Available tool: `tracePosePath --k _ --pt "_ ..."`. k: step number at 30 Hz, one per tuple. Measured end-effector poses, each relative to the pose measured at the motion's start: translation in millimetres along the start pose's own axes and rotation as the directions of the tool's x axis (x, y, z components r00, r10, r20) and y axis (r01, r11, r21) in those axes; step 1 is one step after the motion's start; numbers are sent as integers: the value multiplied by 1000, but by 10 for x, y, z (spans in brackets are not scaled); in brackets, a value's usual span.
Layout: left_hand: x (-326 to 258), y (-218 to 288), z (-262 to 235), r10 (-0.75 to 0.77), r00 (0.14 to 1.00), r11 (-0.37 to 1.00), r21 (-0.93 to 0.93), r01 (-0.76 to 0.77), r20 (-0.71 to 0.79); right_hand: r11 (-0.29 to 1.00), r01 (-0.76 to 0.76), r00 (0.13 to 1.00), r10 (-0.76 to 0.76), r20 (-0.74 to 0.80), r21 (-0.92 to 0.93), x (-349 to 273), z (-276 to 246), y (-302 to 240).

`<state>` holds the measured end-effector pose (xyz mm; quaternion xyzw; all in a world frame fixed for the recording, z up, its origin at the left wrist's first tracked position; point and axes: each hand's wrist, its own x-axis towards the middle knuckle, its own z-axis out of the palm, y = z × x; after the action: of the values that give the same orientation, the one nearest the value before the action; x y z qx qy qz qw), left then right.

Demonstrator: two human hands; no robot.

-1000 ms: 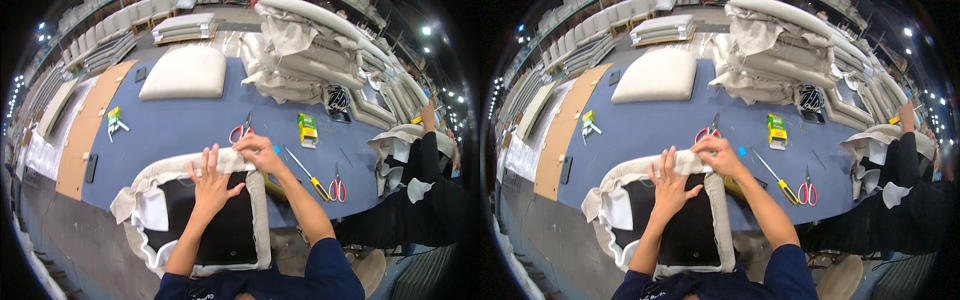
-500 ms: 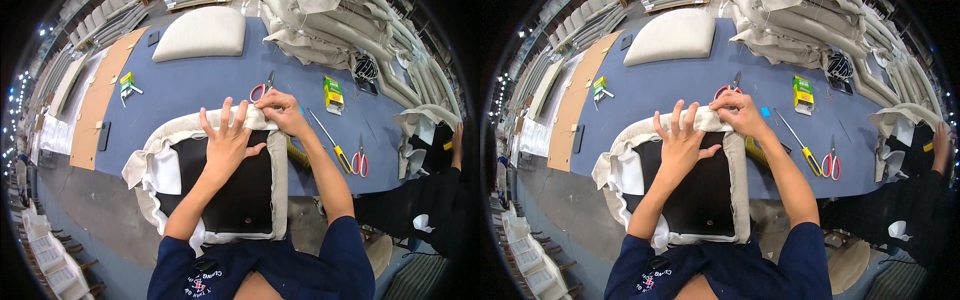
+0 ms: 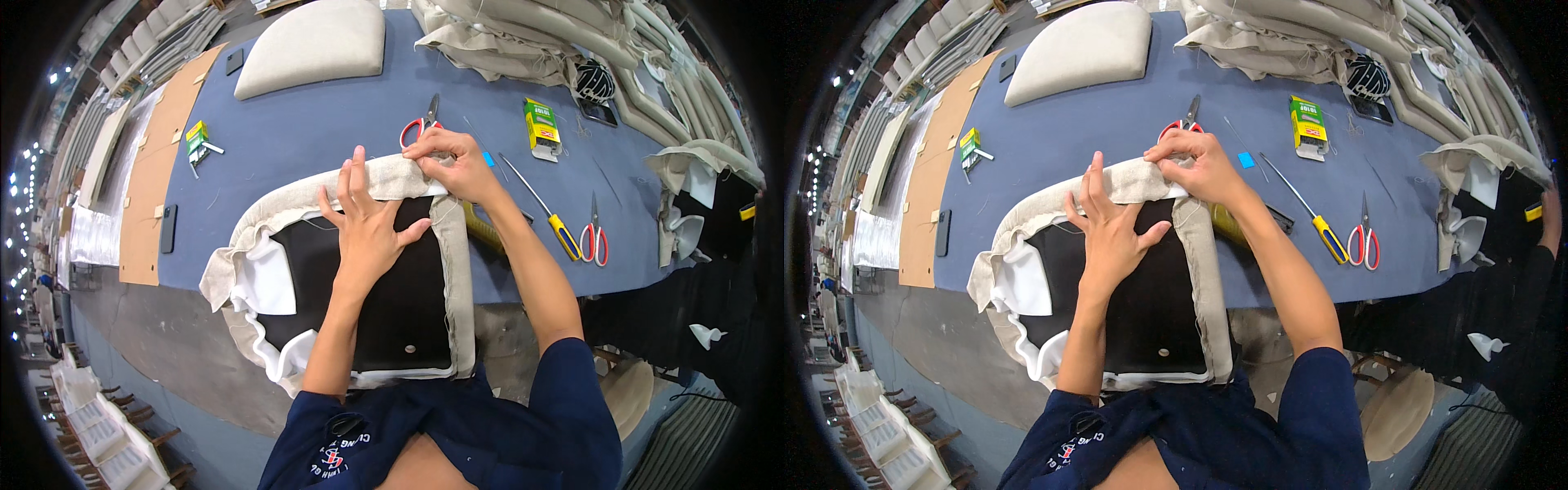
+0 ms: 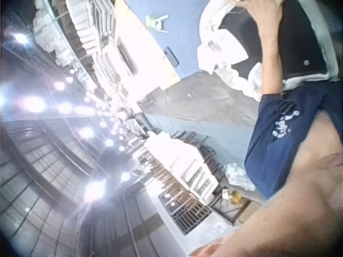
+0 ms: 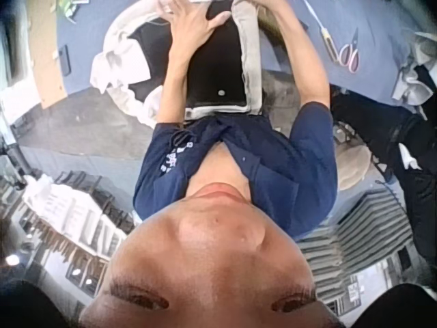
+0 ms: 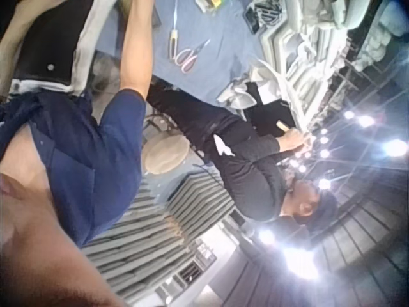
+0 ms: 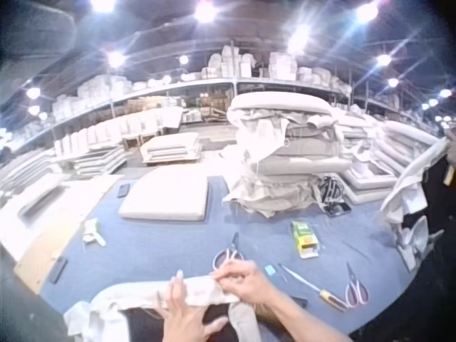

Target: The person wraps a white fabric cover over a cushioned seat frame. They pull the fabric taut, fold the edges, and secure the material using a staple gun. The person repeatedly adjusts the fabric and applies staples along the perimeter to attach the cover to the frame.

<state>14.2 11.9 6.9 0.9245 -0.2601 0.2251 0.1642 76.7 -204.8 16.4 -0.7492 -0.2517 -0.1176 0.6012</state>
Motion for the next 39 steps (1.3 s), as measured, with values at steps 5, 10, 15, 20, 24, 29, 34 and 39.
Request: tracePosePath --k 5,10,15,20,24,29,34,39 --pt "4 14 35 -6 999 999 39 8 -45 999 -9 1000 10 20 -48 15 8 -45" --pt "52 48 44 43 995 999 20 -41 -86 994 -35 999 38 27 -102 0 3 -90" --pt "32 13 74 84 986 995 59 -76 -145 991 -43 998 47 30 -130 3 11 -106" --pt "-35 79 131 40 989 999 33 -36 -139 992 -15 1000 18 24 -123 1 7 -106" --pt "-32 156 108 -105 989 986 -142 89 -106 991 -24 999 26 19 -128 -35 8 -102" --pt "-9 145 39 -90 992 991 -109 81 -86 975 77 994 -58 92 -209 -71 -60 -209" --pt "-1 -63 -20 41 996 999 -8 -42 -79 735 264 963 -171 206 -625 -170 42 -481" --pt "77 -97 23 138 980 989 -27 -143 -142 560 371 927 -275 257 -741 -239 126 -485"
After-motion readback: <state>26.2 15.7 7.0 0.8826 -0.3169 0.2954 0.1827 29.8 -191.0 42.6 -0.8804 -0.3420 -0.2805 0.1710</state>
